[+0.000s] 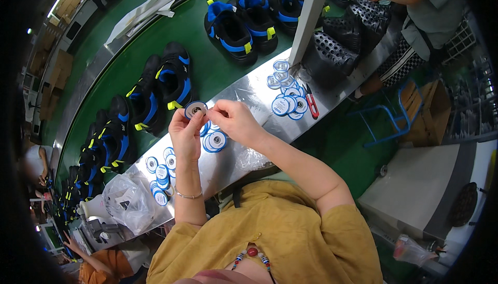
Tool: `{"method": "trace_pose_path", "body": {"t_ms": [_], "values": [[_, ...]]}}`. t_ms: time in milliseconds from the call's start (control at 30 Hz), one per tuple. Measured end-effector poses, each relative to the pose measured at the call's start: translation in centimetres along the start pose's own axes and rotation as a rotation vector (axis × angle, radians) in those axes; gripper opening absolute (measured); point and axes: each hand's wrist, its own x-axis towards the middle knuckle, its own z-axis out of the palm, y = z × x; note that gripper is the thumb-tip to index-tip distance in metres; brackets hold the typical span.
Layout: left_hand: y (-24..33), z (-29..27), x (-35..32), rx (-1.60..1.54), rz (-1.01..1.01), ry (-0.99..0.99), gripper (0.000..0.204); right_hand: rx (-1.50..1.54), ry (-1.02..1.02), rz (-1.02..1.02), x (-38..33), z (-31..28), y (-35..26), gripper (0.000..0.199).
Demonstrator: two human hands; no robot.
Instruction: The person applies round stickers to the tongue of black and blue sneakers moving along a conveyor belt. The person picks each sticker, peels it, and presses it onto the shoe before the next pair arrives.
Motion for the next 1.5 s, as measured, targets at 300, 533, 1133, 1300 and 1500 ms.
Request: {"method": "trace_pose_path", "body": {"t_ms": [300, 533, 1133, 1300, 1500], "values": [[-0.3, 0.0, -0.2, -0.016, 0.078, -0.143, 0.006, 0.119, 0.002, -0.002, 0.4, -0.6, 0.3, 0.015], [-0.3, 0.2, 0.1, 0.043, 0.113, -0.165, 0.010, 0.065, -0.045, -0.052, 0.1, -1.6, 0.2, 0.012], [-1.8, 3.8, 2.4, 0.622, 0.426, -0.157, 0.006, -0.053, -0.105, -0.159, 2.1, -5.3, 0.6, 0.019], [-1.9, 4.7, 4.6, 0.616, 0.343, -0.224, 0.009, -0.227, -0.075, -0.142, 2.8, -8.2, 0.8, 0.014], [-5.4, 7.6, 11.2, 0.452, 0.071, -0.160, 0.022, -0.849, 0.387, -0.469, 6.7, -12.1, 1.5, 0.004]]}}
